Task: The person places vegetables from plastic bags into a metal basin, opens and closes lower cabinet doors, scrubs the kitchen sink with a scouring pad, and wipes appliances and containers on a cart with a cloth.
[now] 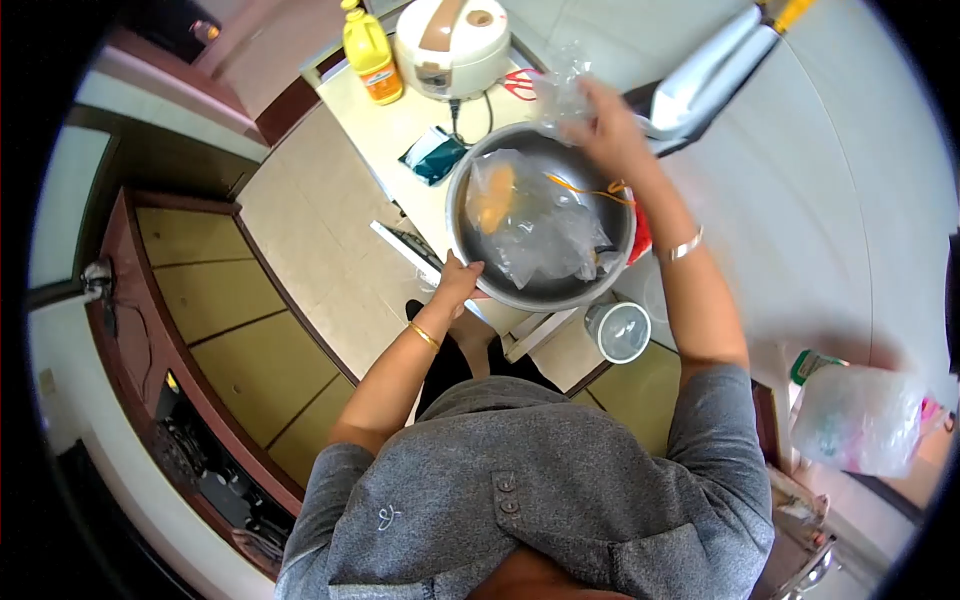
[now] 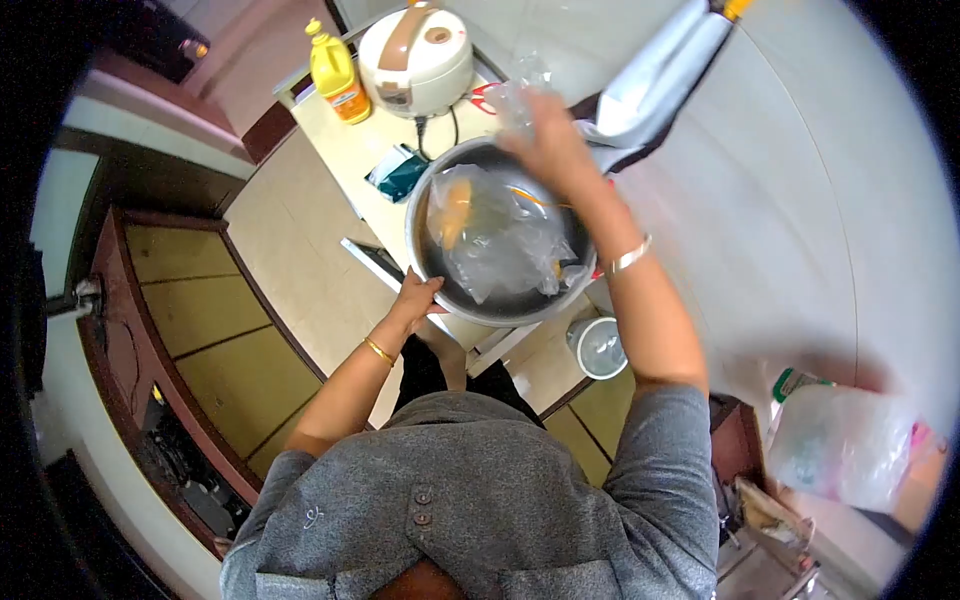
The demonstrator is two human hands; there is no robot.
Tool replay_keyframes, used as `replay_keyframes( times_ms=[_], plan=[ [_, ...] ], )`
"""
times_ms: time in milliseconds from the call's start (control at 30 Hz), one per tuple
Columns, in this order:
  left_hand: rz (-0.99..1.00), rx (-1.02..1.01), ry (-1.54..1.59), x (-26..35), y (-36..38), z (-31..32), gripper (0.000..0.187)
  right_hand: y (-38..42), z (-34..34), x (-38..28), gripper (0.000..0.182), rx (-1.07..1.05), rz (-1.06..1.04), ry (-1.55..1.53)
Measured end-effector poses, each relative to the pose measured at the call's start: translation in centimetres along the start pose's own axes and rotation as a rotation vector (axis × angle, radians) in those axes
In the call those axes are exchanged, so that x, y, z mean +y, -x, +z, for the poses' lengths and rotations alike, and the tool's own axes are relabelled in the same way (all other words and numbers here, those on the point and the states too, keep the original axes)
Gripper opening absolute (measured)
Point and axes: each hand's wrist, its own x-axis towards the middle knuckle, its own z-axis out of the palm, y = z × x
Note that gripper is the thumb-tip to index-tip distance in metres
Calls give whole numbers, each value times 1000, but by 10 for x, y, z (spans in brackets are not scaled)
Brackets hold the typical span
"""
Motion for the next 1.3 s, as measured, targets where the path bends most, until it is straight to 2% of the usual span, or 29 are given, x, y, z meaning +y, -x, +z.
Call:
replay_keyframes(
  times_ms=[67, 100, 133, 200, 267, 333, 433, 467, 500, 533, 600, 667, 700, 800, 900, 933, 967, 1067, 1133, 1200, 1267, 1300],
  plan=[
    [39, 30, -83, -1, 2, -3, 52, 57, -10, -10, 57, -144, 13, -119],
    [118, 111, -155, 1, 9, 0, 59, 84, -14, -10, 53, -84, 119, -203],
    [278, 229, -261, -26, -18, -17, 62, 107, -18, -6, 50, -21, 224, -289],
    [662, 565, -722, 3, 3, -11, 64, 144, -35, 20, 44, 167, 394, -270],
    [967, 509, -733, 55, 26, 19, 57, 182, -54, 54, 38, 331, 547, -314],
    [949, 250, -585, 104, 31, 61, 55, 213, -72, 88, 34, 472, 671, -417],
    [1051, -19, -551, 159, 11, 131, 63, 236, -98, 88, 33, 576, 764, -480],
    [1043, -50, -606, 179, 16, 159, 67, 248, -100, 94, 33, 565, 761, -492],
    [1100, -137, -543, 189, -11, 177, 72, 261, -96, 103, 33, 553, 757, -506],
    [1151, -59, -602, 200, -20, 203, 71, 271, -96, 109, 33, 539, 750, -520],
    [1060, -289, -844, 230, -12, 246, 65, 286, -97, 100, 34, 526, 789, -525],
    [744, -316, -605, 218, -43, 282, 61, 304, -92, 103, 34, 485, 809, -512],
    [601, -322, -490, 210, -33, 303, 55, 314, -86, 108, 39, 467, 818, -532],
    [463, -412, -286, 187, -2, 346, 47, 322, -78, 112, 50, 453, 871, -503],
    [366, -670, -137, 170, 17, 361, 44, 303, -79, 112, 63, 538, 847, -524],
    [320, -732, -106, 164, 25, 365, 44, 296, -74, 123, 67, 563, 778, -477],
    [272, -776, -92, 160, 36, 369, 36, 287, -68, 135, 71, 584, 707, -429],
    [104, -1000, -55, 148, 54, 374, 30, 246, -75, 147, 66, 849, 569, -324],
    [179, -887, -66, 140, 68, 376, 26, 254, -91, 160, 54, 843, 733, -261],
    [310, -741, -88, 141, 77, 373, 26, 270, -114, 158, 43, 866, 750, -217],
    [358, -684, -128, 142, 52, 363, 32, 290, -140, 143, 32, 909, 617, -185],
    [330, -640, -141, 143, 52, 360, 37, 298, -153, 132, 30, 830, 588, -133]
  ],
)
